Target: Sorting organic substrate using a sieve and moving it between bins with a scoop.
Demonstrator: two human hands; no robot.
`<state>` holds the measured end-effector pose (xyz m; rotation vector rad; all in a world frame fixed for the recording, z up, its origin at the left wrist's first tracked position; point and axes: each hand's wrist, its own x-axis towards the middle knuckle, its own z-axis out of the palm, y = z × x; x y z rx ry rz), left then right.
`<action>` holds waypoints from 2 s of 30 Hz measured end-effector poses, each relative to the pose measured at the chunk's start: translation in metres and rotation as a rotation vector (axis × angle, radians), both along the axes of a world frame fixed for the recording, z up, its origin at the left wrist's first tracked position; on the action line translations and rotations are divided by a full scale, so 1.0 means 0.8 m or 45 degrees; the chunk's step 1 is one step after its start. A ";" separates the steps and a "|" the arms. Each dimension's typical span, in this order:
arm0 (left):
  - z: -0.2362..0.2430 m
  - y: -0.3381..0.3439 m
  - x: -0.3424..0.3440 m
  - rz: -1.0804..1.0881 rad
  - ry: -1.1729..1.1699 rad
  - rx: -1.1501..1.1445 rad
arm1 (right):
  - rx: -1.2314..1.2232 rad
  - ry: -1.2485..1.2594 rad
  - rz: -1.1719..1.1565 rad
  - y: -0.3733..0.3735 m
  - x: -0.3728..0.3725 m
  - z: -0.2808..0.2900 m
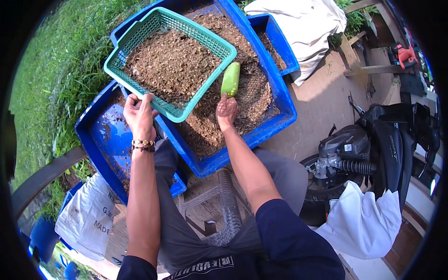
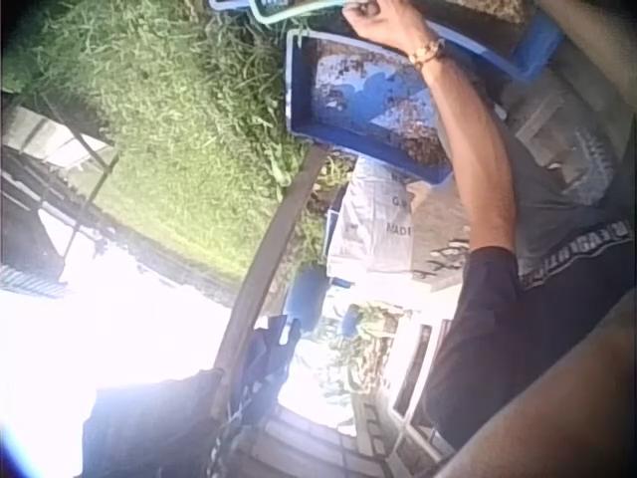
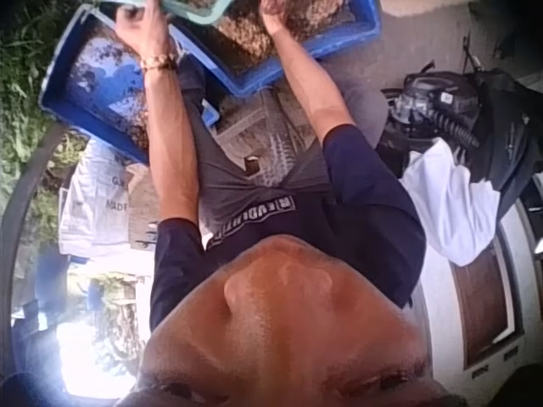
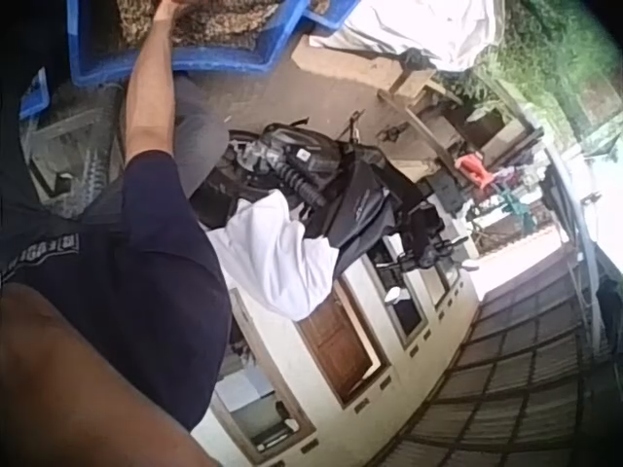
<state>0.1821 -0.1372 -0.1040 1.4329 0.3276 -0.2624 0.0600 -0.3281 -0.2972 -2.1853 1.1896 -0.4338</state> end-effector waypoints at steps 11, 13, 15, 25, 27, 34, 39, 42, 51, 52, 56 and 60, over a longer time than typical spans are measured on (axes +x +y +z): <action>-0.002 -0.005 0.000 0.003 0.035 0.018 | 2.265 -0.461 -0.141 -0.053 -0.036 0.074; -0.003 0.001 0.000 0.026 0.023 -0.006 | 2.276 -0.461 -0.121 -0.055 -0.044 0.099; -0.002 0.001 0.000 0.041 0.016 0.000 | 2.181 -0.464 0.001 -0.063 -0.054 0.123; -0.016 -0.005 -0.006 -0.087 -0.075 0.269 | 1.510 -0.411 0.229 -0.082 -0.048 0.282; -0.026 -0.005 -0.009 -0.145 -0.050 0.266 | 0.982 -0.182 0.324 -0.064 -0.027 0.310; -0.030 -0.025 -0.030 -0.359 0.003 0.205 | -0.164 -0.101 0.551 -0.037 -0.003 0.328; -0.029 -0.021 -0.025 -0.347 -0.034 0.269 | 0.039 -0.210 0.182 -0.062 -0.047 0.265; -0.020 -0.024 -0.023 -0.321 -0.072 0.344 | 0.063 -0.059 0.029 -0.079 -0.080 0.207; -0.010 -0.004 -0.021 -0.347 -0.116 0.440 | 0.135 0.555 0.175 -0.120 -0.047 0.240; -0.009 -0.003 -0.021 -0.338 -0.121 0.436 | 0.137 0.658 0.231 -0.118 -0.041 0.245; -0.013 -0.044 -0.023 -0.439 -0.086 0.155 | 0.025 -0.205 0.543 -0.229 -0.070 0.194; 0.000 0.004 -0.023 -0.430 -0.049 0.070 | 0.601 0.007 0.603 -0.123 0.016 0.285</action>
